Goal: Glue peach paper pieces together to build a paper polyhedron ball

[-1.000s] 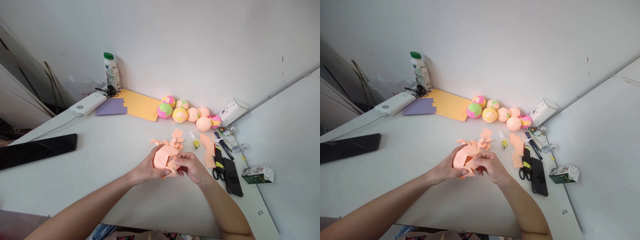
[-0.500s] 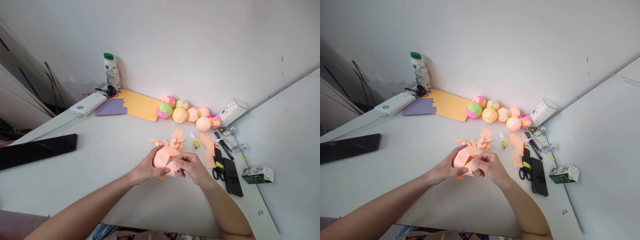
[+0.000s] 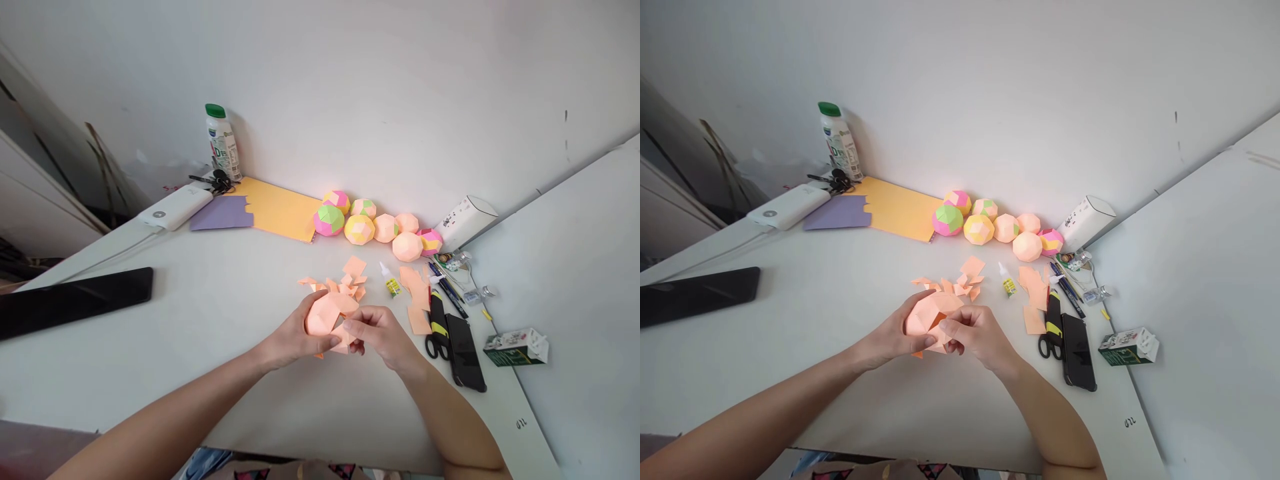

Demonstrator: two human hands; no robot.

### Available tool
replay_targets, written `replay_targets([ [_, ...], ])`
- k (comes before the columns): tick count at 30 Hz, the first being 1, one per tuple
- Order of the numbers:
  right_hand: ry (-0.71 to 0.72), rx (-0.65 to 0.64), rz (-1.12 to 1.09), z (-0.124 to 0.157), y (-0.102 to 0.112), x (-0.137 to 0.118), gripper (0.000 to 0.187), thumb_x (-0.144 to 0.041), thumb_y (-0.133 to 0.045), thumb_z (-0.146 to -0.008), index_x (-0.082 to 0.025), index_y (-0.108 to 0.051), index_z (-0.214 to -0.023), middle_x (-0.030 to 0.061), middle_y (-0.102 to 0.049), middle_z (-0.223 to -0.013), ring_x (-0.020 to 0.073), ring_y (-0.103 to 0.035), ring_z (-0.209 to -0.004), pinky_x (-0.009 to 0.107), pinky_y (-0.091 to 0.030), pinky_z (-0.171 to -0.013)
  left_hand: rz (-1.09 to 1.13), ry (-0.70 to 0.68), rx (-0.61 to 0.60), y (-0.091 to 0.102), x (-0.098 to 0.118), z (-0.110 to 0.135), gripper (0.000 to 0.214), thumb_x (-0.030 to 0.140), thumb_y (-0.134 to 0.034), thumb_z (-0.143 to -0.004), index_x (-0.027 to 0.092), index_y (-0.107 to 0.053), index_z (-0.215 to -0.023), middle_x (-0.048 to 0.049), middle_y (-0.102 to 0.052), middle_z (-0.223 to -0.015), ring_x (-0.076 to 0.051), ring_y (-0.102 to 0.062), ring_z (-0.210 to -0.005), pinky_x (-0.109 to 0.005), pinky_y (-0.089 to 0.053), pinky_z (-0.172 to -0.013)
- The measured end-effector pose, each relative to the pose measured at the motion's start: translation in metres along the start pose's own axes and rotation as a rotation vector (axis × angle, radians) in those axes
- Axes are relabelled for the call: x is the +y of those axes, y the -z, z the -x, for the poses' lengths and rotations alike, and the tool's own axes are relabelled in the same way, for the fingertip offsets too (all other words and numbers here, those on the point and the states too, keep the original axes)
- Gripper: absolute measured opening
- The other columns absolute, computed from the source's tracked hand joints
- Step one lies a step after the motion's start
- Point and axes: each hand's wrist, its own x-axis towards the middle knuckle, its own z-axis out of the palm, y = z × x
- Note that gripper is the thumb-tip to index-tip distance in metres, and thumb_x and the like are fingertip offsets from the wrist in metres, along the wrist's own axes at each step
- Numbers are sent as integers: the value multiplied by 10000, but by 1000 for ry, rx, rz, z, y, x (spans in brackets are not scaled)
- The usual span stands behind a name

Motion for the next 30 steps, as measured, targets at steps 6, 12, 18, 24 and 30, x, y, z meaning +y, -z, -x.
replay_targets([
  [6,21,-19,-13,0,-1,0,288,-392,-674,-776,-152,-587,-642,-10,-585,-592,113,-583,-543,238,-454,-509,22,-18,-23,0,0,1,921,353,-729,-701,213,-176,-1424,-140,-472,-1372,-325,-441,-1281,-454,-478,-953],
  [12,24,-23,-37,-1,-1,1,281,-372,-679,-776,-150,-589,-629,-17,-565,-577,104,-565,-530,233,-458,-504,50,-45,-21,-1,3,2,866,350,-737,-699,236,-240,-1399,-117,-539,-1300,-311,-519,-1202,-446,-483,-925],
  [18,34,-9,-106,-4,-2,2,249,-362,-695,-759,-146,-628,-655,3,-617,-652,126,-602,-597,284,-532,-587,198,-73,-168,1,0,-2,691,390,-725,-720,211,-397,-1301,-118,-608,-1132,-284,-616,-961,-376,-518,-724],
  [24,66,75,-277,-7,-3,3,222,-332,-715,-743,-151,-642,-636,-14,-602,-614,109,-573,-568,251,-514,-537,380,-110,-245,0,-4,-6,536,561,-517,-838,201,-491,-1233,-148,-556,-1228,-307,-558,-1066,-438,-472,-868],
  [30,99,159,-398,-16,-3,8,238,-355,-732,-723,-156,-646,-625,-20,-588,-580,114,-555,-563,286,-522,-561,-44,-235,584,-5,-14,2,372,491,-593,-801,229,-562,-1064,-74,-570,-1079,-223,-544,-945,-332,-449,-789],
])
